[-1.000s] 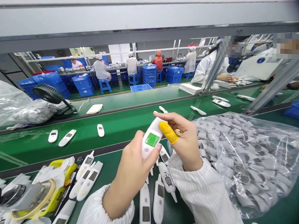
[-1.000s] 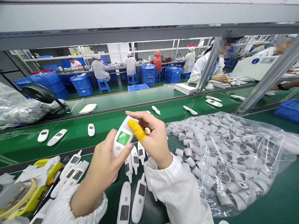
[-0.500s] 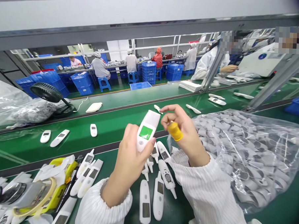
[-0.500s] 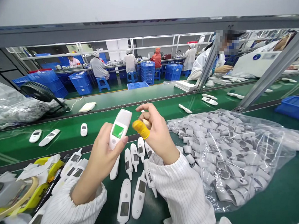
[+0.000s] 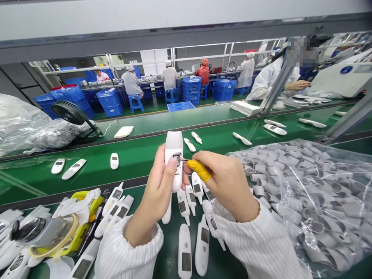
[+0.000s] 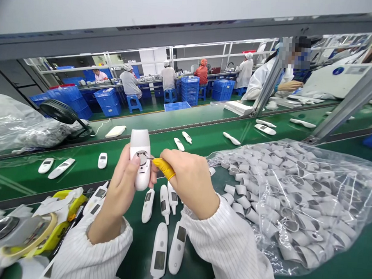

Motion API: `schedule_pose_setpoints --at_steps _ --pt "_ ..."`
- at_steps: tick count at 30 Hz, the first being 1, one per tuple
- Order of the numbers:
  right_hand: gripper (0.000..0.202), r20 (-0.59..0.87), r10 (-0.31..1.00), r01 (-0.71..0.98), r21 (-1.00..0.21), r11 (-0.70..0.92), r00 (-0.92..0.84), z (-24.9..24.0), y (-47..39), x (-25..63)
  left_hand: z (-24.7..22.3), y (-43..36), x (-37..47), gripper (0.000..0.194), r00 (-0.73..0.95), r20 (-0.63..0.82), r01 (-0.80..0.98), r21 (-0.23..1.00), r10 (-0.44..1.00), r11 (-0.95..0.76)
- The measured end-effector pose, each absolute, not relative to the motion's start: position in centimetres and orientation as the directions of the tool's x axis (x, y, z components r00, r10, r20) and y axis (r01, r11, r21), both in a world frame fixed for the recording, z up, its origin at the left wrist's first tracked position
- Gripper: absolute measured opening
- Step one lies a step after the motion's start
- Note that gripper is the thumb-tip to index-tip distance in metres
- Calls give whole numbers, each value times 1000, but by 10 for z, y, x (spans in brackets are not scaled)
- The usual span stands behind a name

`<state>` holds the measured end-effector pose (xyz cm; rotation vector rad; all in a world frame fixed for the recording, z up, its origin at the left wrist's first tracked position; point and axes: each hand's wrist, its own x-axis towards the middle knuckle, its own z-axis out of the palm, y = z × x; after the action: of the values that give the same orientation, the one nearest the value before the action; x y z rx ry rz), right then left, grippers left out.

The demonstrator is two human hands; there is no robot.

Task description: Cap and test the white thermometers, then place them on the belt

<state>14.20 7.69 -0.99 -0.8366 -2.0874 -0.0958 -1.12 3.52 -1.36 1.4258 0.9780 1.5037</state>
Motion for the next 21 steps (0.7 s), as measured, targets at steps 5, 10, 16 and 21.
schedule_pose_setpoints --at_steps 5,10,16,21 --pt "18 698 541 492 -303 816 -469 -12 81 141 -7 34 -21 26 54 260 -47 965 964 -258" --pt "14 750 509 171 -486 857 -421 -11 83 136 -3 38 -26 20 234 142 -326 943 962 -60" --pt "27 867 233 311 -96 945 -440 -11 83 136 -2 38 -22 31 318 56 -333 941 947 56" --pt "16 942 285 225 -243 944 -177 -14 81 136 -2 32 -20 34 315 82 -305 952 946 19"
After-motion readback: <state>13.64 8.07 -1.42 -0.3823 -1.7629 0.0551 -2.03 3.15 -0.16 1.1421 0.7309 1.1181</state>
